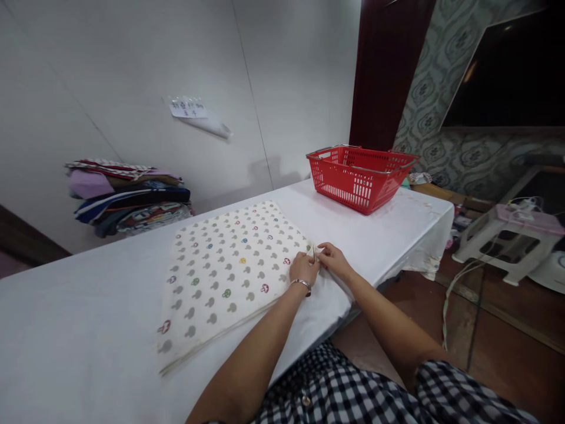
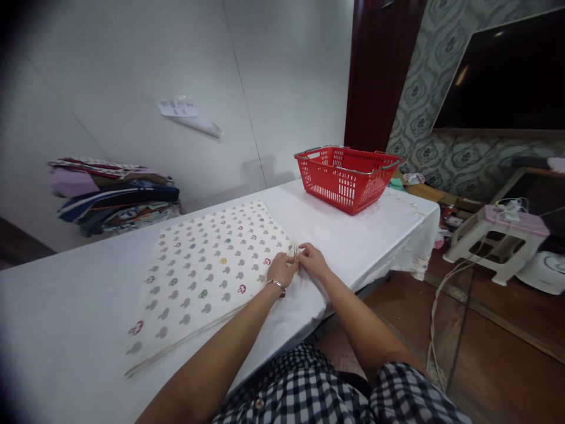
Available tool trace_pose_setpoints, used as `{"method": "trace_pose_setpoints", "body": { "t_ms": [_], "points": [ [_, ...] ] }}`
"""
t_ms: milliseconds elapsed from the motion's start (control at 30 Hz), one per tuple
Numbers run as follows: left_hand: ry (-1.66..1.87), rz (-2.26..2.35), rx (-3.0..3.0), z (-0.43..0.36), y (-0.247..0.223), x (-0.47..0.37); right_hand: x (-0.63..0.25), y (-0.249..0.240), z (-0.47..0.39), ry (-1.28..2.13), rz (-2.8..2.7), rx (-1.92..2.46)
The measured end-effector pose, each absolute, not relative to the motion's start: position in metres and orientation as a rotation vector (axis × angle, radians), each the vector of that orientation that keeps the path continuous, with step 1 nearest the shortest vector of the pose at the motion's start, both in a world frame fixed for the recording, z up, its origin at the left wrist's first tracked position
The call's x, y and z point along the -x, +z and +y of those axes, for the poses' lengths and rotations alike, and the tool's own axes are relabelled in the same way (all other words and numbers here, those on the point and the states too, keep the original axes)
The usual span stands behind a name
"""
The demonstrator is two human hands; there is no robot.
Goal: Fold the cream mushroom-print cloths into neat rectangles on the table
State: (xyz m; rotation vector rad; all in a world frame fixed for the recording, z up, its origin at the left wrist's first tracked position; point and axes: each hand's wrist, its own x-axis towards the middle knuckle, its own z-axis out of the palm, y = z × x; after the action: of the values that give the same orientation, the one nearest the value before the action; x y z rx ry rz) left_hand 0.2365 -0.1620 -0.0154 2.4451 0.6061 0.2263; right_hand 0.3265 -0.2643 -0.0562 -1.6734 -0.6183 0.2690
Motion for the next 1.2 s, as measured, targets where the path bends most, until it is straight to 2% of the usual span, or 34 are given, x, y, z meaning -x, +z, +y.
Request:
{"method": "trace_pose_setpoints", "body": {
  "t_ms": [433,767,1200],
  "points": [
    [0.088,0.501,-2.505,-0.149,-0.014,-0.247,-0.331,-0.062,-0.264,0.288,-0.609,1.65],
    [0.312,0.466,-2.535,-0.16,-0.011,-0.241,-0.333,-0.067,-0.263,0.21,-0.601,1.701],
    [0.319,0.344,-2.578,-0.163,-0.018,-0.234,-0.326,-0.055,-0.264,0.326,-0.582,1.563]
  ]
}}
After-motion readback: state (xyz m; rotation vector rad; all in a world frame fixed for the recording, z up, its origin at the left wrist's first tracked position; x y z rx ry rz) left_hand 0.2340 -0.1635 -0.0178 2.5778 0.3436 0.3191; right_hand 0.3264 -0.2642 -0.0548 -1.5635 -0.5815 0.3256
